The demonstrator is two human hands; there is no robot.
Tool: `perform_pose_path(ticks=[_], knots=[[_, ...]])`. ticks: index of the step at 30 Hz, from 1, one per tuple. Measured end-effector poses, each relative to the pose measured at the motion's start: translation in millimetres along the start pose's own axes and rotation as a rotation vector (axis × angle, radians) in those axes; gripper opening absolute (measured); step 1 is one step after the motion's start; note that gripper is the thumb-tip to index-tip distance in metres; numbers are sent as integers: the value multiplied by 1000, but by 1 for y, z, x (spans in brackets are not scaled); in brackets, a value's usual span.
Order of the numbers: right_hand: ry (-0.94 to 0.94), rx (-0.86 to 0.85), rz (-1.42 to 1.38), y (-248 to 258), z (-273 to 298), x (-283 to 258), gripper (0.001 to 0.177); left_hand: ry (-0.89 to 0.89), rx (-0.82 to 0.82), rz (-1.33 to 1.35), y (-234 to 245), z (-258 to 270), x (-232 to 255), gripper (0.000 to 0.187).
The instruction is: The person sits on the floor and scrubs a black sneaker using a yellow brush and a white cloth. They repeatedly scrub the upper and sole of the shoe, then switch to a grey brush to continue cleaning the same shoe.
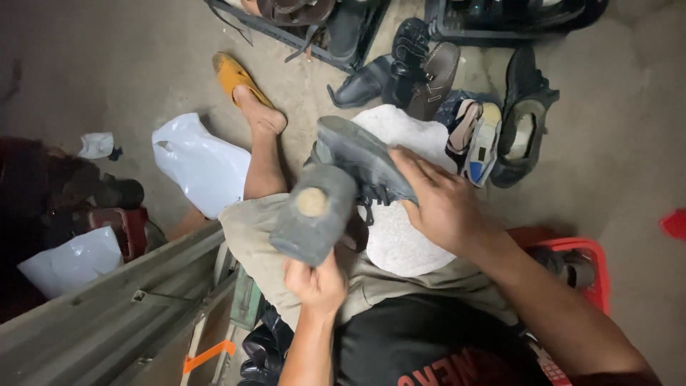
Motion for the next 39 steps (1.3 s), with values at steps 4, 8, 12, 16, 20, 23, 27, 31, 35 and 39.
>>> perform_pose_path(ticks=[4, 8, 12, 16, 20, 23, 27, 31, 35, 39], knots=[[20, -60, -73, 3, 7, 6, 64, 130, -82, -85, -15, -38, 5, 32], [-57, -184, -214, 16, 23, 17, 68, 91, 338, 472, 10, -16, 4, 55], [-45, -201, -182, 12, 37, 27, 65, 388, -55, 102, -17, -28, -16, 33], [-145, -227, -224, 15, 45, 38, 65, 245, 47, 240, -8, -54, 15, 63], [-170, -259, -188, -1, 65, 64, 67, 417, -105, 256, -28, -36, -6, 40], [-214, -244, -249, 19, 52, 56, 51, 320, 60, 398, -11, -64, 38, 64], [-187, -300, -301, 21, 45, 60, 51, 442, -55, 65, -14, -25, -16, 8], [-184, -725, -227, 9, 35, 35, 99, 578, -253, 261, -48, -19, -12, 33], [-229, -740, -23, 4, -12, 2, 116, 539, -341, 186, -47, -33, -3, 32], [-106, -505, 12, 0, -21, -3, 103, 591, 54, 622, -21, -38, -36, 21]])
Point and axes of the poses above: each hand's wrist, its own z-axis away from the middle knuckle, its own y-axis out of the back of the hand, x = y × z, the point moved 10 cm from there along -z, towards the middle knuckle, and after that the axes turned 15 degrees about z, right-handed, at the moved point
